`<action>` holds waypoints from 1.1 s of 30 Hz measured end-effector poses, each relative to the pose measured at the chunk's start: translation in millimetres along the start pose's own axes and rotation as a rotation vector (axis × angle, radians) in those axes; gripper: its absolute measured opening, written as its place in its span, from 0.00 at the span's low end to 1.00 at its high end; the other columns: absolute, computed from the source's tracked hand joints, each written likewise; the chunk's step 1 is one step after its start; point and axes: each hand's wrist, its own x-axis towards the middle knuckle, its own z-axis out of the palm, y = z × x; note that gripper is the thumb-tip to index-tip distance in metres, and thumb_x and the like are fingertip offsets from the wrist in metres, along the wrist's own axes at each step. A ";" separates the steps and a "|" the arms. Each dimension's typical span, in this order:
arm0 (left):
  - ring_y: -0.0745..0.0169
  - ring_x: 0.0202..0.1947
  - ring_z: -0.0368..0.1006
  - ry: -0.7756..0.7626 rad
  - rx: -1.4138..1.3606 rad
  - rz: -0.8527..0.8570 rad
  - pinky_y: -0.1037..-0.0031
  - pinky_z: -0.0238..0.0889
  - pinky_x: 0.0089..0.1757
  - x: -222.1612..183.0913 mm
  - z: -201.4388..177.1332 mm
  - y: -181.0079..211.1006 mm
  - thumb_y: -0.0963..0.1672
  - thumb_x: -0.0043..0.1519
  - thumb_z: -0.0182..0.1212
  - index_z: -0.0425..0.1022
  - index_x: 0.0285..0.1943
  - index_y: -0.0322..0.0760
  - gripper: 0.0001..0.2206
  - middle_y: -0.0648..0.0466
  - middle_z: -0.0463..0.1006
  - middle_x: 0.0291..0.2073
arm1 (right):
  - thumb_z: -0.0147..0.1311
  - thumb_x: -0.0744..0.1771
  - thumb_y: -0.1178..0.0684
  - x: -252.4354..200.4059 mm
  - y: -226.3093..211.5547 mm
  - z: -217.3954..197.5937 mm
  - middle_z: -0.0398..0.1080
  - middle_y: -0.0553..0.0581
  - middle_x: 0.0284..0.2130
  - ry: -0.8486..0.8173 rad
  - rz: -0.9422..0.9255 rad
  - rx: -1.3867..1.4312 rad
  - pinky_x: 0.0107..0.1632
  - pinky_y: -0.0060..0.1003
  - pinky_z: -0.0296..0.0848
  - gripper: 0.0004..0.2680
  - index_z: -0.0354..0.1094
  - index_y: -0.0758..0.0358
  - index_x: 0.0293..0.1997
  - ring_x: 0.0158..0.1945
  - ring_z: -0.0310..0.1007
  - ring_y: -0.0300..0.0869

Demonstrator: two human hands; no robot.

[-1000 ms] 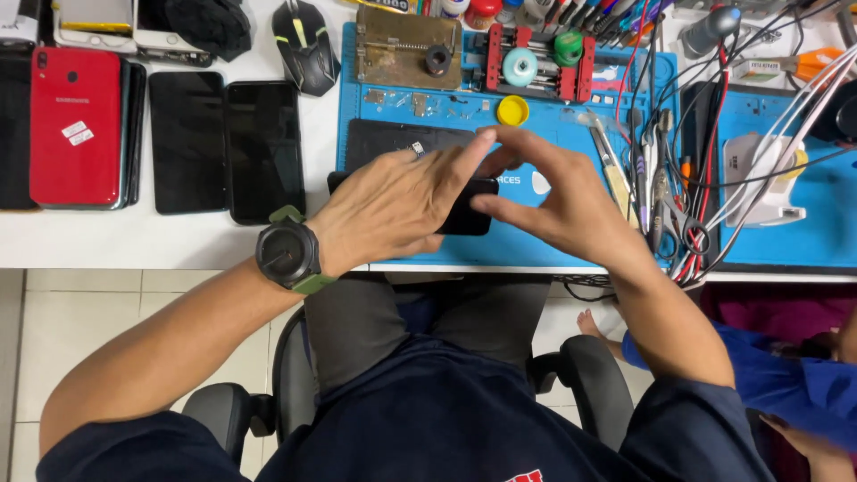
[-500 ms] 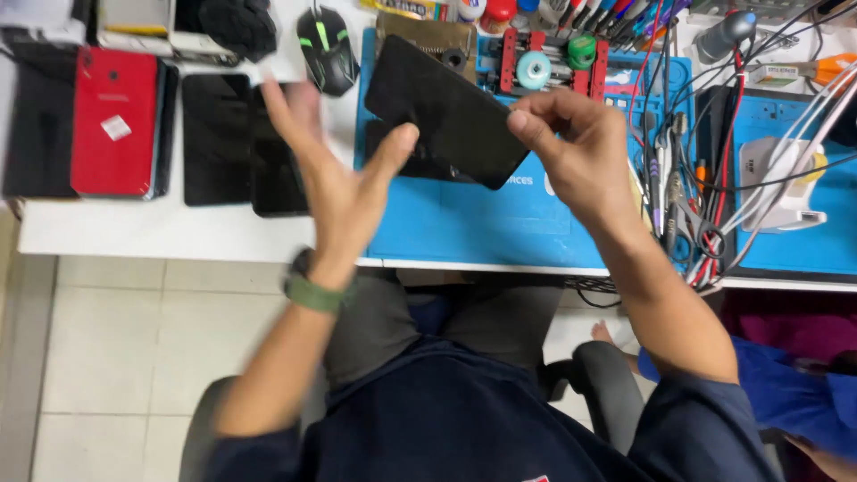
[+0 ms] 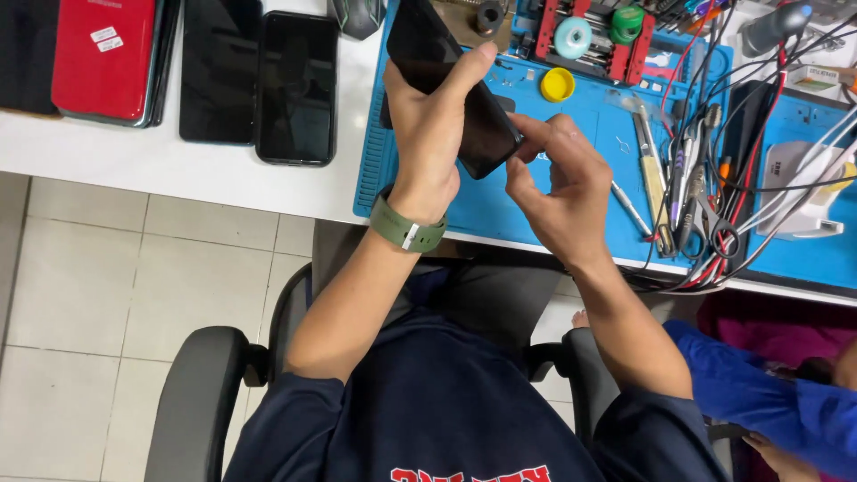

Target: The person handles a disassembled smartphone, placing the back cover on the table and manipulating the internal components. They then use red and black multimeter probes to test points on the phone's circuit board.

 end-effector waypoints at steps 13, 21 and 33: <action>0.61 0.40 0.78 0.089 0.050 -0.028 0.65 0.77 0.42 -12.5 3.0 14.4 0.44 0.52 0.77 0.66 0.68 0.35 0.34 0.52 0.81 0.41 | 0.57 0.67 0.67 0.4 -1.4 4.6 0.71 0.53 0.36 -0.010 0.047 -0.116 0.58 0.42 0.65 0.17 0.73 0.65 0.65 0.42 0.67 0.43; 0.63 0.64 0.71 0.020 0.287 0.166 0.73 0.74 0.59 -14.0 -5.5 0.8 0.48 0.57 0.76 0.30 0.90 0.39 0.58 0.45 0.62 0.79 | 0.58 0.67 0.67 -8.3 2.4 6.0 0.75 0.57 0.34 0.026 0.016 -0.146 0.47 0.42 0.70 0.11 0.79 0.71 0.55 0.38 0.70 0.44; 0.46 0.92 0.59 -0.337 0.640 0.573 0.60 0.64 0.85 -9.4 -33.1 -12.4 0.42 0.70 0.81 0.29 0.94 0.56 0.56 0.47 0.57 0.90 | 0.55 0.65 0.65 -25.9 17.2 12.3 0.76 0.51 0.35 -0.005 0.217 0.020 0.62 0.41 0.70 0.05 0.75 0.65 0.40 0.40 0.73 0.38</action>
